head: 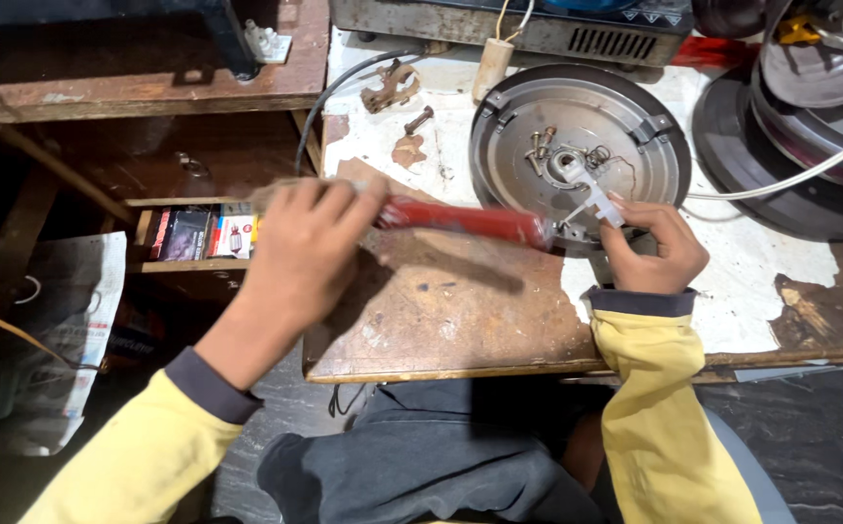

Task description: The person disassembles a small appliance, removes a blue ring and internal components, and uses a hammer to tap parts on a metal plate. They handle wires, a capacitor, and a plastic bracket, placing removed pieces on the workbench.

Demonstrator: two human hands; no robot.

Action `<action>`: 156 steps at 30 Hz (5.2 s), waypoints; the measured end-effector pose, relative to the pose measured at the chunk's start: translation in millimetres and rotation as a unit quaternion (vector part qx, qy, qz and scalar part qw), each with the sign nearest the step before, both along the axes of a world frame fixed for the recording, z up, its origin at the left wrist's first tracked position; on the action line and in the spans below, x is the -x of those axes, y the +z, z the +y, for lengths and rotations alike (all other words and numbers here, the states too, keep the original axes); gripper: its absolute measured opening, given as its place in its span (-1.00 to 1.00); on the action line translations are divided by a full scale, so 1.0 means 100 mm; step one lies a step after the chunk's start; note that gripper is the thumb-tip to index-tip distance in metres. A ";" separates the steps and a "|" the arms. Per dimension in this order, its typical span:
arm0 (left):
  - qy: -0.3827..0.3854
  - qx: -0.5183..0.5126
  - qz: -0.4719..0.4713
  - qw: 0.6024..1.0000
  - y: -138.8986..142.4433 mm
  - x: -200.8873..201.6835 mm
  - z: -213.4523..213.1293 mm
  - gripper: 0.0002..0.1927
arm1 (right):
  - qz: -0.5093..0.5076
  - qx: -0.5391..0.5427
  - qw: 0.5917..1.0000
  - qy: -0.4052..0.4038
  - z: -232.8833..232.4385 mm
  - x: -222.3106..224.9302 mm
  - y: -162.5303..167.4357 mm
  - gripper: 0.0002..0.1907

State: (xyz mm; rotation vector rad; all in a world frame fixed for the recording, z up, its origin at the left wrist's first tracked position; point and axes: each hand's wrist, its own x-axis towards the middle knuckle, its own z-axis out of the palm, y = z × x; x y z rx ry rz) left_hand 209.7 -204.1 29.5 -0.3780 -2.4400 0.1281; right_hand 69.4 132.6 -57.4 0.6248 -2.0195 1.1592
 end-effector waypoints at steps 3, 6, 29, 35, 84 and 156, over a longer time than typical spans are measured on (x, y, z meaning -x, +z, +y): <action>-0.074 0.002 0.010 0.997 -0.10 0.09 0.19 -0.48 | 0.003 0.000 1.000 0.001 -0.01 -0.02 0.04 -0.83; -0.102 0.039 0.009 0.994 -0.15 0.14 0.35 -0.51 | 0.002 0.004 1.000 -0.001 -0.03 -0.04 0.05 -0.83; -0.292 0.078 -0.169 0.938 -0.32 0.36 0.18 -0.34 | -0.037 0.045 0.998 0.016 -0.08 -0.07 0.01 -0.82; -0.261 0.009 -0.197 0.945 -0.19 0.40 0.31 -0.44 | -0.018 0.015 1.000 0.008 -0.10 -0.09 0.05 -0.81; -0.263 -0.261 -0.093 0.924 -0.16 1.04 1.16 -0.41 | -0.070 -0.011 0.997 0.003 -0.09 -0.12 0.08 -0.69; -0.017 -0.347 -0.053 0.936 -0.47 2.26 -0.60 -0.64 | -0.020 -0.051 0.998 -0.041 -0.07 -0.04 0.06 -0.87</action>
